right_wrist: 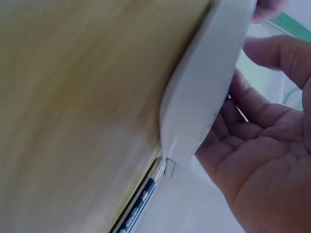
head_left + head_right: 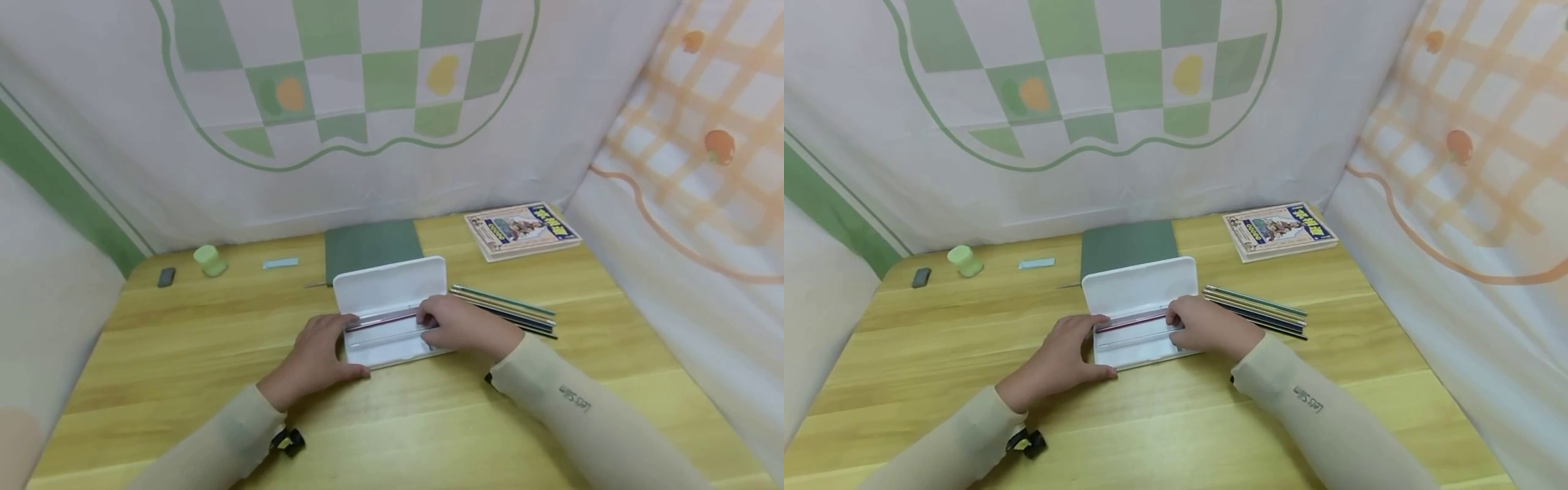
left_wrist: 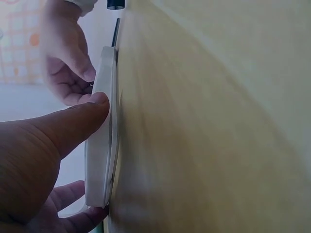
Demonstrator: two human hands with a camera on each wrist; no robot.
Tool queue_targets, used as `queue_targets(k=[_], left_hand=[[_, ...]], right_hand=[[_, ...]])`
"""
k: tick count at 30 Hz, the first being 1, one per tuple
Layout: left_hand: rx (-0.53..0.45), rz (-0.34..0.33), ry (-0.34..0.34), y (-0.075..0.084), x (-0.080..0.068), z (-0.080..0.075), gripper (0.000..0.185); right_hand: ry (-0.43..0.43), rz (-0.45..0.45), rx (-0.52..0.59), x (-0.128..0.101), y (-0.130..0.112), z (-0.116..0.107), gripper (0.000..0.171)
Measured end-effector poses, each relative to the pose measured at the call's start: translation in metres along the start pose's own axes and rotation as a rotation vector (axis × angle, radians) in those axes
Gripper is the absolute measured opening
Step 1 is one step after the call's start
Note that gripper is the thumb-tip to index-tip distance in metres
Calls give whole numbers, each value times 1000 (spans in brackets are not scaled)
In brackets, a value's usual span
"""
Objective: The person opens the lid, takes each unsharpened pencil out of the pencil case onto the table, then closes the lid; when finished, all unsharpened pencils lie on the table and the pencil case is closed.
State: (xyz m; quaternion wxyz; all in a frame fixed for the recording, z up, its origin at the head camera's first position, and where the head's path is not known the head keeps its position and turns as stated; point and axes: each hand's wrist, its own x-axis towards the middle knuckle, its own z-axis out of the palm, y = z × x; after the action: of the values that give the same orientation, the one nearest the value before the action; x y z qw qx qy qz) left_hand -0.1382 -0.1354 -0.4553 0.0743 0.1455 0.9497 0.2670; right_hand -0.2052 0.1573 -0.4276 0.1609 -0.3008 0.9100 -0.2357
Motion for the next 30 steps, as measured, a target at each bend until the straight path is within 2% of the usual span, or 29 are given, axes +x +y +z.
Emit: queue_targets(k=[5, 11, 24, 30], left_hand=[[-1, 2, 2, 1, 0, -1, 95], [-2, 8, -6, 3, -1, -2, 94], [3, 0, -11, 3, -1, -2, 96], [6, 3, -8, 3, 0, -2, 96]], right_hand=[[-50, 15, 26, 2, -2, -1, 18], [-91, 24, 46, 6, -4, 0, 8], [-31, -19, 56, 7, -3, 1, 4], [30, -26, 118, 4, 0, -2, 6]])
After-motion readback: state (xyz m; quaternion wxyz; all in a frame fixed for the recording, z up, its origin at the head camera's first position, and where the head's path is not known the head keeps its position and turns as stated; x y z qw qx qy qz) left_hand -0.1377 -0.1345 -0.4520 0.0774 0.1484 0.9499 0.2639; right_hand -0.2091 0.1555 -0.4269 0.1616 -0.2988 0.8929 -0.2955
